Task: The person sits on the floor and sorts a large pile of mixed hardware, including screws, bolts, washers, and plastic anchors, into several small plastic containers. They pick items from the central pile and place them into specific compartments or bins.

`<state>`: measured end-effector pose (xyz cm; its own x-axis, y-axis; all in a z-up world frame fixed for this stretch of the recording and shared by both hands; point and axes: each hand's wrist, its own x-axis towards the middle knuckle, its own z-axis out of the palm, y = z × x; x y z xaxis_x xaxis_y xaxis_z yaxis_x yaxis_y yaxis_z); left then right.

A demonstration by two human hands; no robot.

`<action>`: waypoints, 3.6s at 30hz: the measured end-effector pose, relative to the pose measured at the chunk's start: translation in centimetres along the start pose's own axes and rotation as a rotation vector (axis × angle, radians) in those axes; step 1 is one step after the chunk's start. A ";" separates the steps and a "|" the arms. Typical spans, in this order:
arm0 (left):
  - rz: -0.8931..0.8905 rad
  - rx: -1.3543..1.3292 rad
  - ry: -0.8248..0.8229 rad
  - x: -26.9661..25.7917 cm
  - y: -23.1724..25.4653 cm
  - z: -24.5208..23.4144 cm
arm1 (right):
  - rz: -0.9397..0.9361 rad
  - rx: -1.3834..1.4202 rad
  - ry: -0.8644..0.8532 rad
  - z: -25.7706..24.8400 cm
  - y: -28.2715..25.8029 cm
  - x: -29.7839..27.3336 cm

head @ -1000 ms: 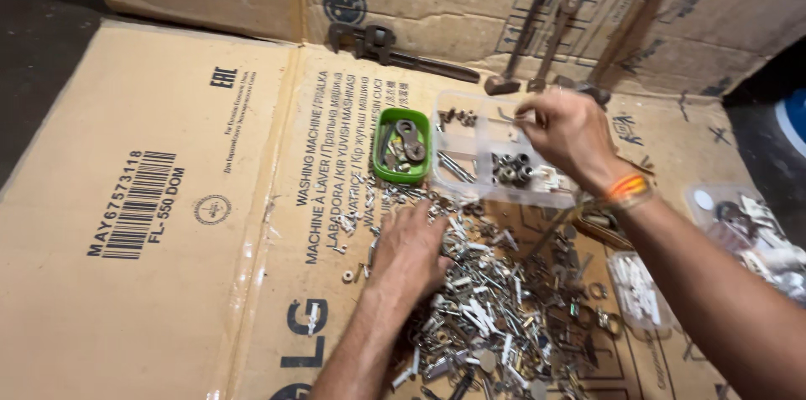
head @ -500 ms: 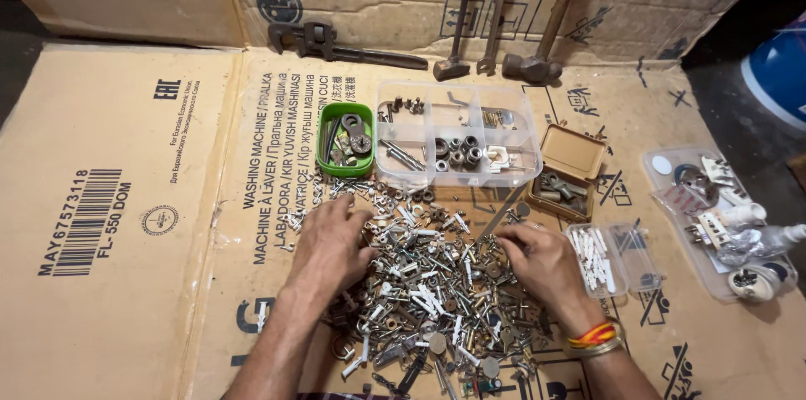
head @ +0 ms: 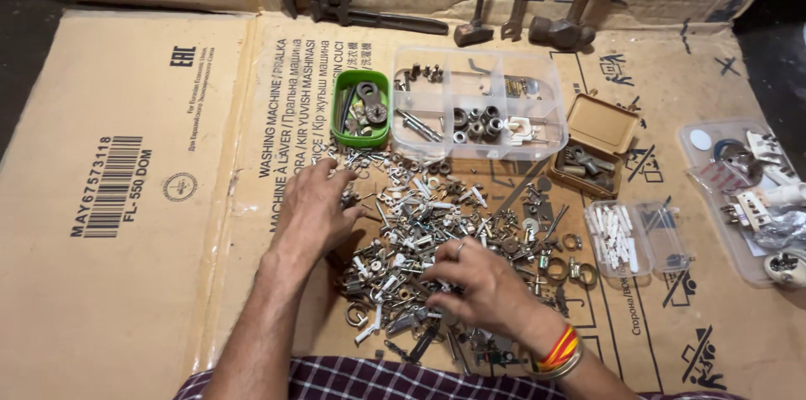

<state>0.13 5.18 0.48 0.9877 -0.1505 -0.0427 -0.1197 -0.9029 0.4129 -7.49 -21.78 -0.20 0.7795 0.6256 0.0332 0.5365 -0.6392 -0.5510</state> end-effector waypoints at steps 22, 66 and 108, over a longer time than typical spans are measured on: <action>0.023 -0.047 -0.074 0.2 1.1 0.4 | 0.162 -0.243 0.230 3.2 -0.7 0.0; 0.039 -0.036 0.013 0.3 -0.3 -1.2 | 0.030 -0.027 0.207 -0.4 -0.3 -2.0; 0.705 -0.055 -0.246 -4.7 12.3 7.0 | 0.878 0.078 -0.041 -10.3 7.8 -6.1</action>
<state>-6.73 -8.05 -0.59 0.6268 -0.7776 0.0494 -0.7043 -0.5384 0.4627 -4.75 -35.16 3.88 0.8867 -0.0608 -0.4583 -0.2759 -0.8651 -0.4190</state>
